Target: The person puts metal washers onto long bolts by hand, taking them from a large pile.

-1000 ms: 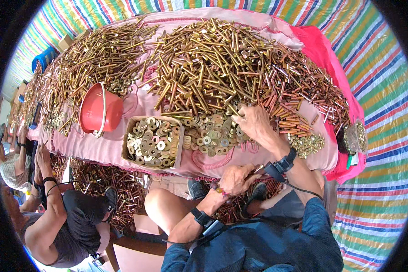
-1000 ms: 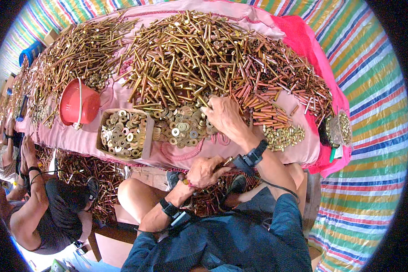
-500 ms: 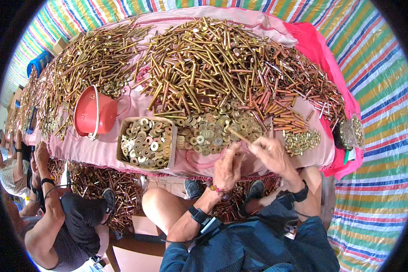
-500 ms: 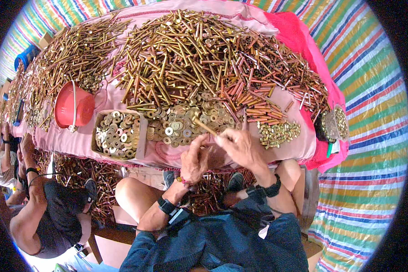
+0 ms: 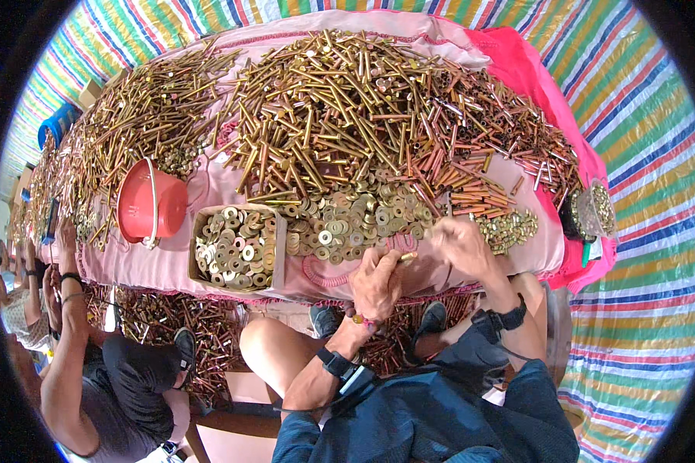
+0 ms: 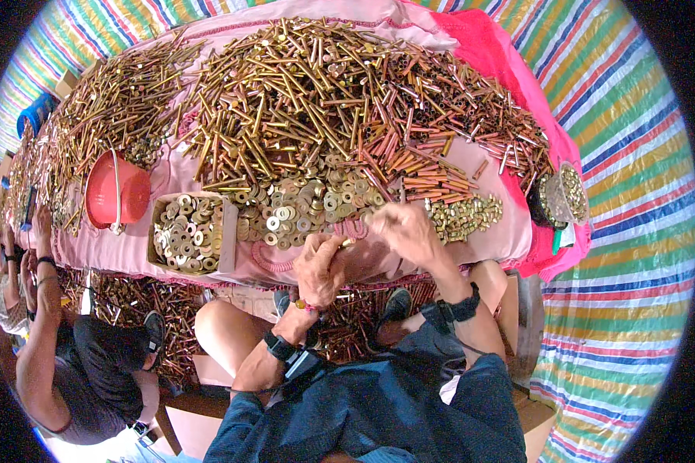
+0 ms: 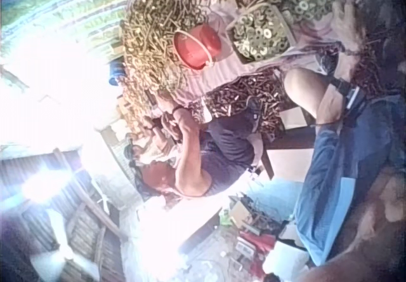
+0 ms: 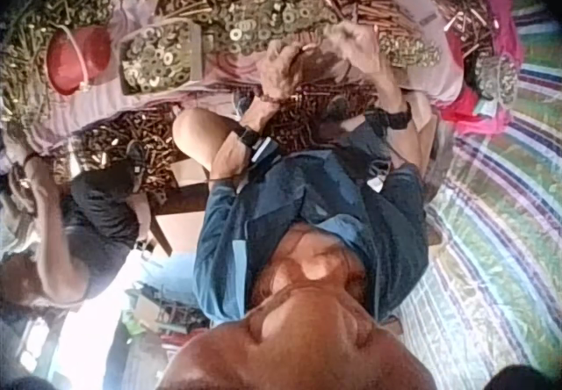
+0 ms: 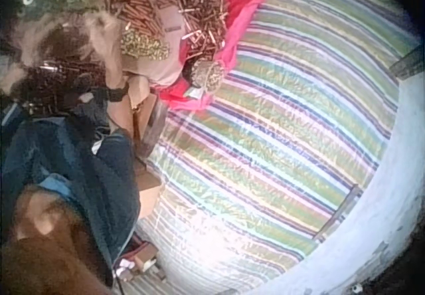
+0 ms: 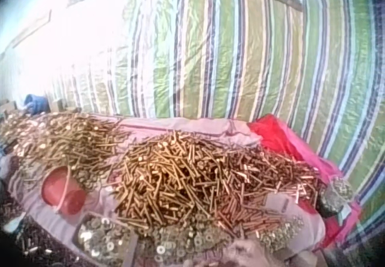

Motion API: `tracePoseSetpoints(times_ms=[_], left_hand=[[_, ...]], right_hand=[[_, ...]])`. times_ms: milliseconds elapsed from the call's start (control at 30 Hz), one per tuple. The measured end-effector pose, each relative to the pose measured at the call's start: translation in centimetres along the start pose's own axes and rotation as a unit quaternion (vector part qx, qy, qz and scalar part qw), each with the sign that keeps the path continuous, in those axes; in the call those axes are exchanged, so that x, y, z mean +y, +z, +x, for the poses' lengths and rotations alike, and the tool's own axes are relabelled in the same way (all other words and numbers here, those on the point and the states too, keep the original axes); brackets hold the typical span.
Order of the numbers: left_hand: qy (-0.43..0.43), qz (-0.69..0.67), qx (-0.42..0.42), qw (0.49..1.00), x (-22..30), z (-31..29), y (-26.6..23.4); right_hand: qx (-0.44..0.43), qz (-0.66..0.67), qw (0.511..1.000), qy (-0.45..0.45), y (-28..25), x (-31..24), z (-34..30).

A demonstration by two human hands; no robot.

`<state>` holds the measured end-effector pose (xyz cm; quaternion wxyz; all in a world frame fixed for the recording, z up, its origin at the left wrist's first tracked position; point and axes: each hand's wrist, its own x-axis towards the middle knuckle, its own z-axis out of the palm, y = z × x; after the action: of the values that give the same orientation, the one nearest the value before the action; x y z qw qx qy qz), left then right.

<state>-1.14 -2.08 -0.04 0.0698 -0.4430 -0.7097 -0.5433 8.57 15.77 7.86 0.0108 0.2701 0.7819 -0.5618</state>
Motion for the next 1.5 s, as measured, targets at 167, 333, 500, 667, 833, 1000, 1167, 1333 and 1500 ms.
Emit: tracePoseSetpoints(times_ms=[167, 333, 500, 667, 833, 1000, 1167, 1333, 1500], left_hand=[[-0.069, -0.074, 0.044, 0.994, 0.0, 0.0, 0.6], [-0.159, -0.096, 0.000, 0.983, 0.1, -0.4, 0.9], [-0.150, -0.110, -0.004, 0.983, 0.0, -0.4, 0.8], [-0.133, -0.110, -0.010, 0.985, -0.2, -0.4, 0.9], [-0.138, -0.121, -0.018, 0.983, -0.1, -0.3, 0.8], [-0.139, -0.107, -0.023, 0.984, 0.0, -0.3, 0.7], [-0.123, -0.103, -0.007, 0.987, -0.3, -0.3, 0.9], [-0.155, -0.119, -0.025, 0.980, -0.1, -0.2, 0.9], [-0.149, -0.127, -0.018, 0.981, -0.4, -0.4, 1.0]], right_hand=[[0.202, -0.164, 0.951, -0.166, -0.5, 1.5, 4.8], [0.200, -0.313, 0.913, -0.170, -0.1, 1.2, 6.6], [0.157, -0.335, 0.912, -0.175, -0.3, 1.4, 7.5], [0.148, -0.337, 0.909, -0.196, -0.3, 0.9, 8.1], [0.146, -0.364, 0.890, -0.231, -1.0, 1.3, 8.5], [0.150, -0.152, 0.962, -0.169, -0.5, 1.9, 7.7], [0.087, 0.121, 0.987, -0.056, -0.6, 0.0, 5.1], [-0.031, 0.253, 0.967, -0.019, 0.9, -1.2, 2.1], [-0.021, 0.153, 0.988, -0.030, 2.6, -1.8, 1.5]])
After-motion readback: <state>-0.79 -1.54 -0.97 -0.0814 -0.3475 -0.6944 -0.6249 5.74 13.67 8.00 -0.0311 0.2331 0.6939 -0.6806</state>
